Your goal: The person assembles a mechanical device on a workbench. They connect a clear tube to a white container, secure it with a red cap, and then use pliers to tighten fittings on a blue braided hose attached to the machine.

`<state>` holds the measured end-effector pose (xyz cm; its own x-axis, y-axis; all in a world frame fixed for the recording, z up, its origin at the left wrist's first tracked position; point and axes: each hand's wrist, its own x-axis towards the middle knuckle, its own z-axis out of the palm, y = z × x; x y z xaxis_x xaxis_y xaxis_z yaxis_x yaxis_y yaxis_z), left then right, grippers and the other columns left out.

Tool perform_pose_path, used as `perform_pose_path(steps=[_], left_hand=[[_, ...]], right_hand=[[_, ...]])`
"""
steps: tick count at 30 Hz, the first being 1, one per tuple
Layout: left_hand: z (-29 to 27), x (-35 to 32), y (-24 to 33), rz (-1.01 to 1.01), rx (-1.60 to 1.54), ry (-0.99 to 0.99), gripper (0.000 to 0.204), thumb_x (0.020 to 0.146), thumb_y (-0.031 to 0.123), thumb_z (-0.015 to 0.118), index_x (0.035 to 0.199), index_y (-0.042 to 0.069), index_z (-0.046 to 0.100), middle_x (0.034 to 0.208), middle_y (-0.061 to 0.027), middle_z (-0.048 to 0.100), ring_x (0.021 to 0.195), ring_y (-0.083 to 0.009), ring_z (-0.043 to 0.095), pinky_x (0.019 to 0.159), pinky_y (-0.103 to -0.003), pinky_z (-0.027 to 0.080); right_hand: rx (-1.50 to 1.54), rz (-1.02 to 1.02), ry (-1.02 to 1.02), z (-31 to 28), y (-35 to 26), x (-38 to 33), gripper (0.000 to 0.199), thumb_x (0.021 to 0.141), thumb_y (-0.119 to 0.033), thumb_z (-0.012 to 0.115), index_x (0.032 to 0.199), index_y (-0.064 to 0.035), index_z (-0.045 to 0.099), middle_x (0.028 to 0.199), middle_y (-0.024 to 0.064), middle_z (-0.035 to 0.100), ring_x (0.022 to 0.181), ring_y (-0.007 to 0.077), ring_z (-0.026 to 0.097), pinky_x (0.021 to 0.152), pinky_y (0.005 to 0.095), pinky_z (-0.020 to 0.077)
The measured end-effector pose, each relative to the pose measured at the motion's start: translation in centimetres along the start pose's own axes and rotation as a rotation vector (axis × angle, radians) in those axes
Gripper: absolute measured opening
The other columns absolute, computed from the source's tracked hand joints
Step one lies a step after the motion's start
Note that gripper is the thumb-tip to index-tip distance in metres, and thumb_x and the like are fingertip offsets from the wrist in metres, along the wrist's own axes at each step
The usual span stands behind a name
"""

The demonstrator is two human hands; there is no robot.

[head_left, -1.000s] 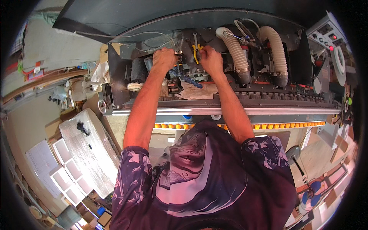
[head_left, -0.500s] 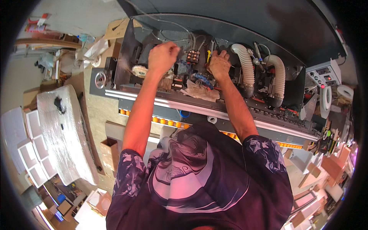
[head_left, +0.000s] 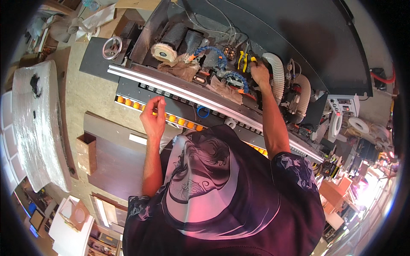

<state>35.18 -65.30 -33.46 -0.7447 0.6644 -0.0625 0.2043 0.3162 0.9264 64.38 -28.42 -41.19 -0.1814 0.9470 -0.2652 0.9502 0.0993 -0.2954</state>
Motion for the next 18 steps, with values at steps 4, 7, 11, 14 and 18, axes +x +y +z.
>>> perform_pose_path(steps=[4,7,11,14,18], left_hand=[[0.5,-0.5,-1.2,-0.019,-0.075,-0.008,0.026,0.104,0.025,0.069,0.111,0.0,0.074,0.09,-0.0069,0.076,0.081,-0.0113,0.069,0.071,-0.028,0.055],[0.4,-0.1,-1.4,-0.023,-0.072,-0.042,0.027,0.105,0.026,0.069,0.113,0.0,0.073,0.091,-0.006,0.076,0.083,-0.0113,0.07,0.074,-0.028,0.055],[0.2,1.0,0.2,0.015,-0.017,-0.117,0.028,0.105,0.026,0.069,0.114,0.0,0.073,0.09,-0.006,0.076,0.083,-0.0111,0.07,0.075,-0.028,0.055],[0.2,1.3,0.7,0.017,-0.011,-0.129,0.028,0.105,0.026,0.07,0.114,0.001,0.073,0.09,-0.0066,0.076,0.083,-0.0108,0.07,0.074,-0.028,0.054],[0.6,0.8,1.1,0.038,0.05,-0.144,0.022,0.101,0.021,0.072,0.11,0.002,0.075,0.09,-0.0076,0.076,0.082,-0.0153,0.07,0.073,-0.032,0.055]], right_hand=[[0.238,0.027,0.079,-1.2,2.4,0.0,0.053,0.098,-0.046,0.057,0.118,0.0011,0.07,0.109,0.0221,0.075,0.097,0.039,0.072,0.085,0.0466,0.0559],[0.574,0.224,-0.126,-3.7,-0.9,-3.1,0.051,0.095,-0.046,0.069,0.118,0.0001,0.071,0.097,0.0115,0.074,0.085,0.024,0.07,0.069,0.0367,0.0557],[0.71,0.221,-0.075,-2.6,-1.1,-4.6,0.055,0.092,-0.047,0.076,0.111,0.0037,0.069,0.088,0.0053,0.071,0.077,0.0134,0.064,0.06,0.0286,0.0514],[0.81,0.194,-0.087,-1.7,-0.5,-5.4,0.053,0.091,-0.044,0.079,0.11,0.0041,0.068,0.089,0.004,0.072,0.074,0.0098,0.061,0.059,0.0277,0.05],[1.006,0.151,-0.072,-0.9,-0.6,-7.0,0.035,0.094,-0.035,0.079,0.109,-0.0037,0.072,0.086,0.0,0.07,0.074,0.0081,0.061,0.059,0.0266,0.0482]])
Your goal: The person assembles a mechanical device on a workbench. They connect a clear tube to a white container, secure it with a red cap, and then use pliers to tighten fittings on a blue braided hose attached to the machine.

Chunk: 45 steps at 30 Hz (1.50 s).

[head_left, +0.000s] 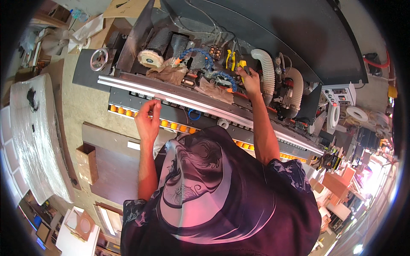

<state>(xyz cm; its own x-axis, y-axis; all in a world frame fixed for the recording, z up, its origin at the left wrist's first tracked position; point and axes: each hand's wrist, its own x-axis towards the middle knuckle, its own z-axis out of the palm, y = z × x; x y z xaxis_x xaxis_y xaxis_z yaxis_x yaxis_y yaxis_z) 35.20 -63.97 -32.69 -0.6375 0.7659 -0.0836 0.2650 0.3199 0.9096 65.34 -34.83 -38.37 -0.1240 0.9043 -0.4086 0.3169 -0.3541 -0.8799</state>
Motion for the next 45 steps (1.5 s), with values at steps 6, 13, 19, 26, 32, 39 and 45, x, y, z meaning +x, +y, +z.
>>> perform_pose_path(steps=[6,13,19,26,32,39,45], left_hand=[[7.2,3.2,6.7,0.627,0.367,-0.331,0.039,0.093,0.039,0.076,0.113,0.006,0.075,0.114,-0.0119,0.076,0.112,-0.0354,0.068,0.098,-0.047,0.05],[20.2,9.0,7.8,0.347,0.755,-1.511,0.116,0.086,0.097,0.035,0.156,0.005,0.051,0.154,-0.0225,0.055,0.145,-0.0384,0.051,0.12,-0.045,0.039],[20.9,10.0,7.4,0.27,0.712,-1.515,0.101,0.09,0.086,0.048,0.152,0.007,0.057,0.158,-0.0182,0.053,0.146,-0.0347,0.05,0.122,-0.042,0.037],[17.6,12.9,4.9,0.094,0.339,-1.407,0.034,0.095,0.025,0.075,0.123,0.005,0.075,0.128,-0.0125,0.075,0.12,-0.0251,0.069,0.104,-0.036,0.05],[11.1,13.9,8.0,0.343,0.708,-0.856,0.016,0.093,0.009,0.069,0.105,0.01,0.08,0.098,-0.0122,0.079,0.094,-0.0337,0.075,0.087,-0.044,0.057],[15.7,10.3,9.0,0.191,0.676,-1.114,0.035,0.098,0.036,0.07,0.119,0.01,0.079,0.122,-0.0127,0.077,0.112,-0.0294,0.073,0.098,-0.039,0.055],[19.0,12.3,4.0,0.047,0.551,-1.239,0.023,0.094,0.02,0.075,0.11,0.005,0.081,0.105,-0.0074,0.081,0.096,-0.0187,0.075,0.086,-0.037,0.056]], right_hand=[[0.103,-0.108,0.025,-1.5,2.1,-2.6,0.024,0.097,-0.03,0.076,0.097,-0.0062,0.073,0.081,-0.0032,0.065,0.071,0.0067,0.055,0.065,0.026,0.0431],[0.16,-0.205,0.019,-2.0,2.6,-5.4,0.027,0.097,-0.027,0.076,0.095,-0.0015,0.069,0.076,-0.0043,0.057,0.071,0.0054,0.046,0.062,0.0275,0.0377],[-0.001,-0.185,0.048,-4.7,1.7,-8.3,0.029,0.097,-0.027,0.077,0.091,-0.0022,0.064,0.073,-0.0055,0.051,0.07,0.0056,0.043,0.06,0.0281,0.0356],[0.017,-0.155,0.067,-6.6,1.3,-10.6,0.032,0.097,-0.028,0.077,0.089,-0.0011,0.062,0.071,-0.0035,0.048,0.07,0.0071,0.041,0.061,0.0299,0.0363],[-0.013,-0.163,0.099,-6.9,1.3,-11.6,0.032,0.097,-0.027,0.078,0.089,-0.0007,0.061,0.071,-0.0036,0.047,0.071,0.0064,0.041,0.06,0.0288,0.0354],[-0.008,-0.167,0.091,-6.2,1.6,-10.8,0.031,0.095,-0.027,0.078,0.091,0.0,0.065,0.071,-0.0015,0.051,0.07,0.0069,0.041,0.06,0.0299,0.0365],[-0.089,-0.206,0.077,-6.3,1.6,-11.1,0.031,0.094,-0.027,0.079,0.093,0.0011,0.066,0.07,0.0021,0.053,0.067,0.0086,0.042,0.059,0.0321,0.038]])
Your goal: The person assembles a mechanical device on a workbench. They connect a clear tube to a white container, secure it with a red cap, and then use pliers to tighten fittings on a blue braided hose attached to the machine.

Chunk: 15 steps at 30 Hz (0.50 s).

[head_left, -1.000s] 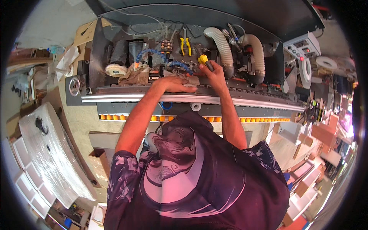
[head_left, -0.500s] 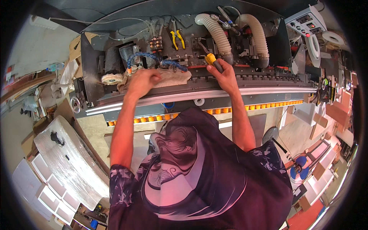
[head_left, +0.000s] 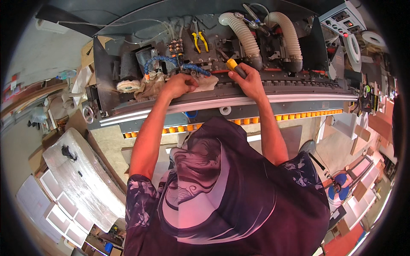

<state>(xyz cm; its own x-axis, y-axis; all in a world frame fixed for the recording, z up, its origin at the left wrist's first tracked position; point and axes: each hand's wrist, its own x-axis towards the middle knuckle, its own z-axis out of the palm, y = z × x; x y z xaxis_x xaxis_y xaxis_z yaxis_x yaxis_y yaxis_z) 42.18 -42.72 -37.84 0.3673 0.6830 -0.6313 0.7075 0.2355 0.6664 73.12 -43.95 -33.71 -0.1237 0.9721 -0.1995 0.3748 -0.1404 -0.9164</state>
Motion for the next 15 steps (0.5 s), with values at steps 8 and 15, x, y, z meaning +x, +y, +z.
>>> perform_pose_path(steps=[8,15], left_hand=[[-3.4,-6.3,3.1,0.013,0.413,0.377,0.014,0.089,0.014,0.078,0.1,0.007,0.082,0.094,-0.0181,0.078,0.089,-0.0319,0.077,0.083,-0.041,0.057],[-12.6,-15.7,5.3,-0.113,0.493,0.395,0.011,0.086,0.013,0.077,0.095,0.009,0.082,0.087,-0.015,0.077,0.085,-0.0348,0.075,0.08,-0.044,0.057]], right_hand=[[-0.046,-0.028,0.052,-0.5,0.9,0.0,0.035,0.093,-0.029,0.079,0.088,0.0017,0.063,0.067,0.0041,0.051,0.066,0.0113,0.041,0.058,0.0356,0.0379],[0.033,0.009,0.057,0.0,0.9,0.4,0.037,0.093,-0.031,0.079,0.089,0.0025,0.063,0.068,0.0065,0.051,0.065,0.0119,0.041,0.059,0.0359,0.0377]])
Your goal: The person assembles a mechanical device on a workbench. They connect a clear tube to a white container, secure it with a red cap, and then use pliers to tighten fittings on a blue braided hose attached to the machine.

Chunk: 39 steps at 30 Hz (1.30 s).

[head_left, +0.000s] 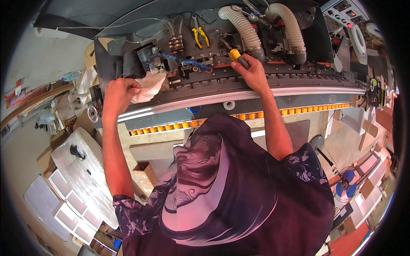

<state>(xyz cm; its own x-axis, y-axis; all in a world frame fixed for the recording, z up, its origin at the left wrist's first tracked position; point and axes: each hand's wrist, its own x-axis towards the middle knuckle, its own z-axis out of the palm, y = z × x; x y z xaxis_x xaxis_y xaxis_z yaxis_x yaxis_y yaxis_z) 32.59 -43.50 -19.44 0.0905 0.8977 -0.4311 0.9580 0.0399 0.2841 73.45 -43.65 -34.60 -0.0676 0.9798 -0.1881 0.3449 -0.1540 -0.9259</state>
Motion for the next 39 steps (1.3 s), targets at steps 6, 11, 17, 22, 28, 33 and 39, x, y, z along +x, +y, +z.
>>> perform_pose_path(steps=[6,11,17,22,28,33,39], left_hand=[[4.8,3.0,3.5,0.133,0.012,0.04,0.013,0.089,0.018,0.076,0.097,0.01,0.081,0.091,-0.014,0.078,0.085,-0.0343,0.076,0.078,-0.044,0.057],[16.5,8.0,9.2,-0.084,0.244,0.033,0.032,0.094,0.029,0.069,0.104,0.0,0.078,0.1,-0.0259,0.075,0.099,-0.0407,0.075,0.086,-0.048,0.061],[18.4,9.1,10.4,0.018,-0.056,-0.175,0.045,0.093,0.038,0.062,0.112,0.0,0.077,0.11,-0.0244,0.076,0.11,-0.0382,0.073,0.093,-0.05,0.058],[19.3,8.6,10.5,0.001,-0.057,-0.217,0.043,0.081,0.038,0.068,0.096,0.001,0.081,0.108,-0.0223,0.077,0.106,-0.0382,0.073,0.094,-0.048,0.057],[20.0,9.0,8.6,0.055,-0.153,-0.245,0.045,0.087,0.041,0.062,0.109,0.006,0.08,0.114,-0.0221,0.076,0.112,-0.0393,0.071,0.098,-0.049,0.054],[18.8,8.1,9.7,0.125,-0.239,-0.388,0.064,0.102,0.056,0.042,0.126,0.007,0.075,0.133,-0.0211,0.07,0.124,-0.0391,0.066,0.106,-0.05,0.05],[14.8,4.9,8.3,0.294,-0.41,-0.462,0.059,0.106,0.053,0.048,0.141,0.01,0.066,0.14,-0.0171,0.068,0.13,-0.0395,0.062,0.113,-0.049,0.045]], right_hand=[[-0.101,-0.002,-0.036,-0.2,0.0,-0.2,0.034,0.095,-0.031,0.078,0.091,0.0,0.064,0.07,-0.0012,0.049,0.069,0.0085,0.041,0.061,0.0308,0.0359],[-0.041,0.005,-0.017,-0.1,-0.3,-0.1,0.036,0.094,-0.031,0.079,0.092,0.0023,0.066,0.066,0.0034,0.052,0.065,0.0112,0.042,0.059,0.0346,0.0384],[-0.049,0.033,-0.005,-0.6,1.0,0.3,0.037,0.094,-0.032,0.08,0.094,0.0028,0.067,0.07,0.0036,0.052,0.069,0.0107,0.045,0.06,0.0329,0.0397],[-0.153,-0.114,0.099,0.9,1.7,0.2,0.044,0.096,-0.033,0.079,0.109,0.0079,0.07,0.093,0.0119,0.071,0.087,0.0155,0.06,0.081,0.0345,0.0493],[-0.004,0.046,-0.149,0.8,0.6,1.2,0.049,0.098,-0.034,0.078,0.121,0.0082,0.069,0.108,0.0113,0.073,0.1,0.0163,0.063,0.093,0.031,0.0486],[-0.251,-0.006,-0.037,1.4,-1.4,0.1,0.063,0.096,-0.041,0.079,0.125,0.0129,0.067,0.11,0.0183,0.074,0.103,0.02,0.064,0.095,0.0352,0.0496],[-0.035,0.008,-0.102,1.7,-0.9,2.0,0.034,0.099,-0.032,0.075,0.095,0.0004,0.067,0.075,0.0003,0.057,0.073,0.0095,0.047,0.065,0.0303,0.0407]])
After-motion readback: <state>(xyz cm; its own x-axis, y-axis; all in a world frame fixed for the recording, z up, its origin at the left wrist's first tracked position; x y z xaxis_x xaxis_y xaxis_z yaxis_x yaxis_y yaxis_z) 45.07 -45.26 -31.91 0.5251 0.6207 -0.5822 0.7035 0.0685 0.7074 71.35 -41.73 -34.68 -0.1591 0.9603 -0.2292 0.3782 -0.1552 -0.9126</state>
